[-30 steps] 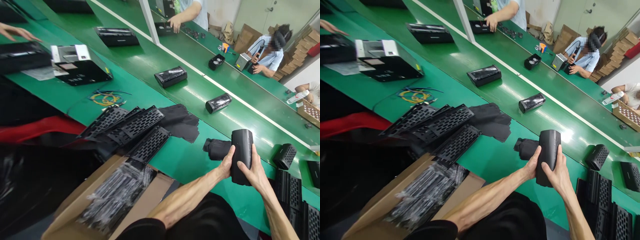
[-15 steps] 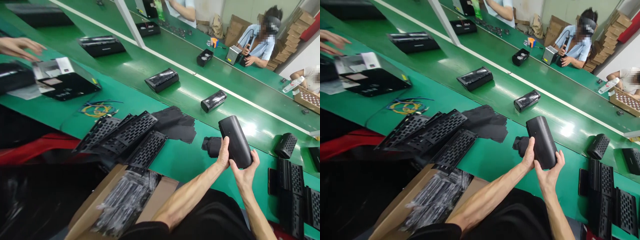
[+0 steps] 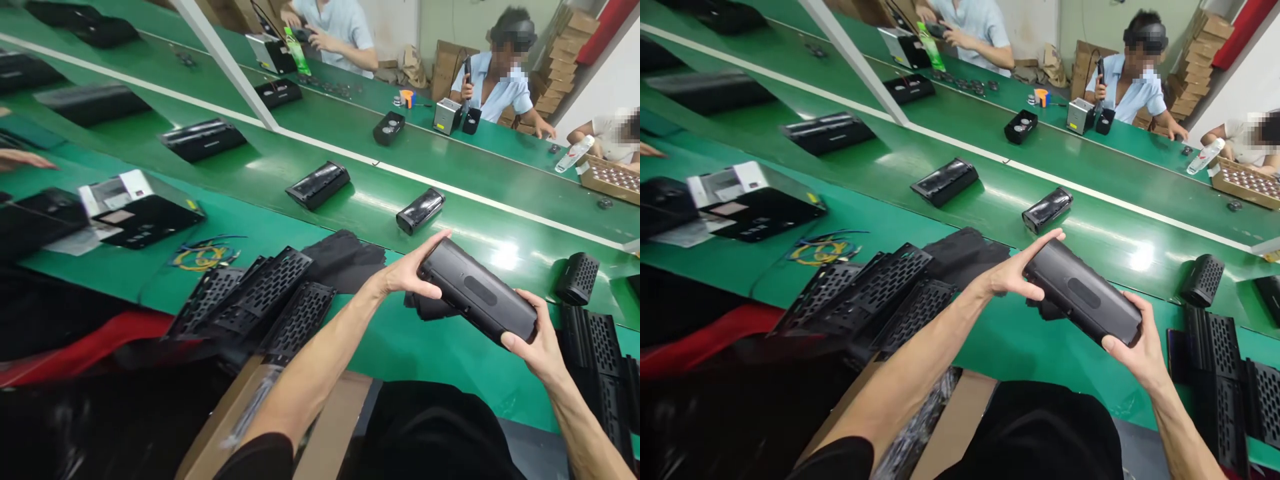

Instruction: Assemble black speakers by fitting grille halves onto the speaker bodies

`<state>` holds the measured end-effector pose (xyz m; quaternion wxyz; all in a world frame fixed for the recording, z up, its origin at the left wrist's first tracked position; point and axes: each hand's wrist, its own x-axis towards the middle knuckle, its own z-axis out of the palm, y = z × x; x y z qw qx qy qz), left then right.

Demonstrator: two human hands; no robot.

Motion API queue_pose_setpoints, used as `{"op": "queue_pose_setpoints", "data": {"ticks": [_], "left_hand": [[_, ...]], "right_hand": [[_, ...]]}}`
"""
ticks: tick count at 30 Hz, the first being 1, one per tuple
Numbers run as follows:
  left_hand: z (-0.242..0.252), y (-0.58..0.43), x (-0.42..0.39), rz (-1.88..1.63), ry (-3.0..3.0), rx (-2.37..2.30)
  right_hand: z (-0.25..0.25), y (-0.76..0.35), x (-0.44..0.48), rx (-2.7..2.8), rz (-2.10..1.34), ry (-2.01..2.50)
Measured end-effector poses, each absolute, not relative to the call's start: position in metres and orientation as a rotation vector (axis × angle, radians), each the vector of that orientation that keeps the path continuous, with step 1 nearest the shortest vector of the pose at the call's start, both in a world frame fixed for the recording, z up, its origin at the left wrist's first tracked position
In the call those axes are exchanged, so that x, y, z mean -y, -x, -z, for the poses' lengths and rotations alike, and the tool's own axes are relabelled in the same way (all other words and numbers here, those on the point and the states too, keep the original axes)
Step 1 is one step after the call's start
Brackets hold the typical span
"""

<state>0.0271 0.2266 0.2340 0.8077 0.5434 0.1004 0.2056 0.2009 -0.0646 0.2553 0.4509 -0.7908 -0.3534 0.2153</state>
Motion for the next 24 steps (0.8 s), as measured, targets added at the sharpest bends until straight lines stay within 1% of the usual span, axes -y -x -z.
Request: {"op": "queue_pose_setpoints", "data": {"ticks": [3, 8, 11, 15, 20, 22, 24], "left_hand": [[-0.234, -0.025, -0.210, -0.391, -1.245, -0.241], [-0.179, -0.030, -0.162, -0.399, -1.083, -0.461], [-0.156, -0.024, -0.142, -0.352, -0.964, -0.529], [-0.151, -0.014, -0.129, -0.299, -0.943, -0.552], [-0.146, -0.014, -0.114, -0.346, -0.949, -0.698], [-0.141, -0.015, -0.105, -0.309, -0.926, -0.798], [-0.136, -0.016, -0.098, -0.183, -0.878, -0.943]], "right_hand": [[-0.247, -0.206, 0.070, 0.812, -0.671, 1.885], [-0.219, -0.212, 0.077, 0.602, -0.891, 1.783], [-0.202, -0.208, 0.087, 0.536, -0.865, 1.814], [-0.186, -0.200, 0.102, 0.523, -0.875, 1.849], [-0.173, -0.195, 0.106, 0.410, -0.906, 1.810], [-0.170, -0.197, 0.104, 0.277, -0.988, 1.770], [-0.168, -0.199, 0.104, 0.091, -1.167, 1.747]]}}
